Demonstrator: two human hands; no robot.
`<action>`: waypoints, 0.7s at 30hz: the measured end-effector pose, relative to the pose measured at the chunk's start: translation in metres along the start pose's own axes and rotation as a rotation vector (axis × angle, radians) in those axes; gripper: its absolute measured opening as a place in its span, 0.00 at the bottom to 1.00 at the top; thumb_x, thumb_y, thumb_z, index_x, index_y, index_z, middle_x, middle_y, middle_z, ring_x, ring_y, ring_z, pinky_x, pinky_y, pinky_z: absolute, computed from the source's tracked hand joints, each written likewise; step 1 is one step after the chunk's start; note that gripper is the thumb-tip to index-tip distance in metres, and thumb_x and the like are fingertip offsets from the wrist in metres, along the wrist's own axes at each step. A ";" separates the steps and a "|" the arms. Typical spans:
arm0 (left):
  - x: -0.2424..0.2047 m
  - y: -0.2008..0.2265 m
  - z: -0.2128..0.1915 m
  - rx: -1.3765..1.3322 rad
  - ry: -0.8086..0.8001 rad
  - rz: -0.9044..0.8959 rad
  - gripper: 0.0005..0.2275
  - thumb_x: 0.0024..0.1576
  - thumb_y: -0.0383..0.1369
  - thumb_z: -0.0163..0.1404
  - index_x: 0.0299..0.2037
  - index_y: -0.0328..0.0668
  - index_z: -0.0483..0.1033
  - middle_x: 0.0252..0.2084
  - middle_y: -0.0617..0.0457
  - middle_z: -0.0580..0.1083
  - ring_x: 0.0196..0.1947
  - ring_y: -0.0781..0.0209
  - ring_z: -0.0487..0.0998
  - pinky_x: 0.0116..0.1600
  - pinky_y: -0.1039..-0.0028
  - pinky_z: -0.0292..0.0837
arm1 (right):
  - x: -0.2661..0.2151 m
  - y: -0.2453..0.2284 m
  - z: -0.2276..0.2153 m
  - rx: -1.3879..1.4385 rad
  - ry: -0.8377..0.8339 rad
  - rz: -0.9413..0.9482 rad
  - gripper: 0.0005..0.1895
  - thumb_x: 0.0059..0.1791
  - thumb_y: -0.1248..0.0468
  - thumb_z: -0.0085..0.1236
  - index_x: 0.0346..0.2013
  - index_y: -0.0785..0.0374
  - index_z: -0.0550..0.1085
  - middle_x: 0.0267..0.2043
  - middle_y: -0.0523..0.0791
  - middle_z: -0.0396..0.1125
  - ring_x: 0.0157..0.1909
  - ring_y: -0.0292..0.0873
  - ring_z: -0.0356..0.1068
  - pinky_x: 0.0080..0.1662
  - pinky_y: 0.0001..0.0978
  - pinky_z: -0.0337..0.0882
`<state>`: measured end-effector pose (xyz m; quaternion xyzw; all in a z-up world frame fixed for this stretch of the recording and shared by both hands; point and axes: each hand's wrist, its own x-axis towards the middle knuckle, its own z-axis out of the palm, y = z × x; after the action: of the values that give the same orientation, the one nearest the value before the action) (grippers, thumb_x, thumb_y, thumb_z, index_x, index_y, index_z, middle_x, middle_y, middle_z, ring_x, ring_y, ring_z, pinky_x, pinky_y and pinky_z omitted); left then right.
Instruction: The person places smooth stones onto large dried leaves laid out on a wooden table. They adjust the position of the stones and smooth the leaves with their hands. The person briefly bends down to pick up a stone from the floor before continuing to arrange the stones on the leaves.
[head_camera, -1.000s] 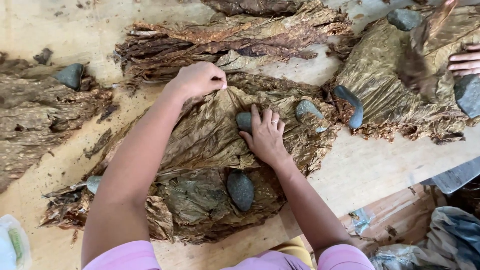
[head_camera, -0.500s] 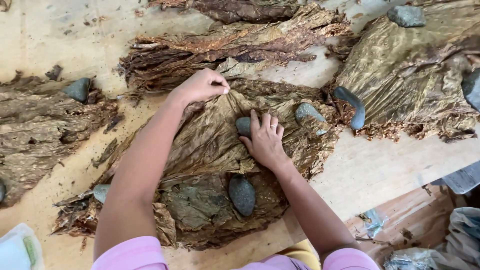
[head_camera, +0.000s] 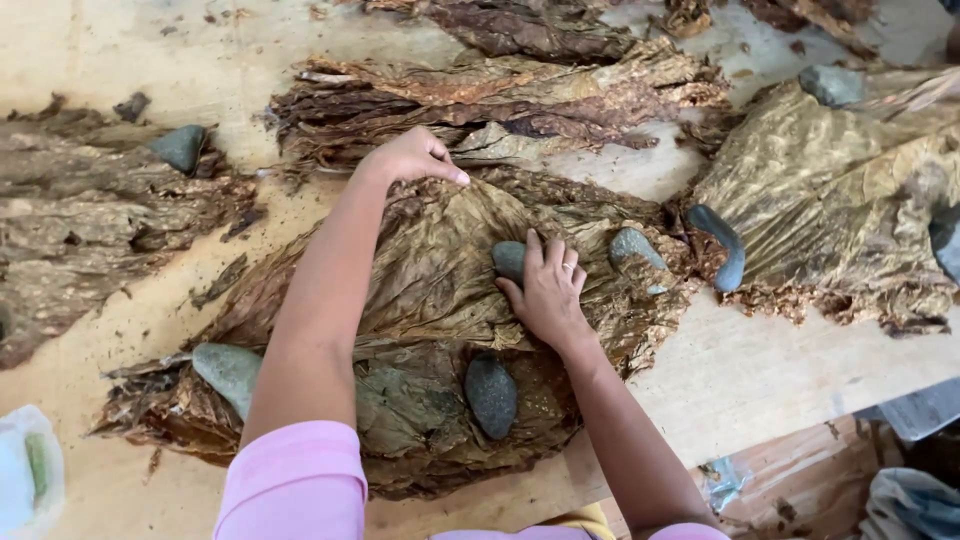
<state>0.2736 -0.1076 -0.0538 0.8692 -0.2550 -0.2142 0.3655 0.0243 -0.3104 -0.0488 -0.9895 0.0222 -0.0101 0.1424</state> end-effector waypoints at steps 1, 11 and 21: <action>-0.001 -0.005 -0.009 -0.008 0.012 -0.005 0.15 0.40 0.49 0.61 0.30 0.52 0.81 0.27 0.55 0.76 0.34 0.59 0.75 0.43 0.69 0.68 | 0.001 0.000 -0.001 -0.007 -0.003 -0.013 0.44 0.45 0.45 0.55 0.66 0.66 0.51 0.52 0.52 0.50 0.56 0.57 0.50 0.55 0.50 0.56; -0.088 -0.004 -0.041 -0.173 0.115 0.045 0.08 0.49 0.40 0.59 0.34 0.50 0.79 0.29 0.61 0.73 0.34 0.66 0.73 0.42 0.76 0.63 | 0.000 -0.001 0.000 0.012 -0.010 -0.006 0.43 0.45 0.45 0.55 0.66 0.67 0.52 0.53 0.53 0.49 0.56 0.59 0.49 0.55 0.56 0.56; -0.140 -0.011 -0.068 -0.289 -0.099 -0.311 0.15 0.42 0.40 0.64 0.35 0.42 0.78 0.32 0.57 0.73 0.35 0.61 0.74 0.37 0.73 0.70 | 0.001 -0.004 -0.004 0.031 -0.035 0.036 0.43 0.46 0.46 0.54 0.67 0.64 0.50 0.53 0.52 0.49 0.58 0.58 0.47 0.57 0.56 0.54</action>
<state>0.2056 0.0189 0.0073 0.8250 -0.1021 -0.3446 0.4361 0.0249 -0.3076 -0.0443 -0.9866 0.0376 0.0095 0.1584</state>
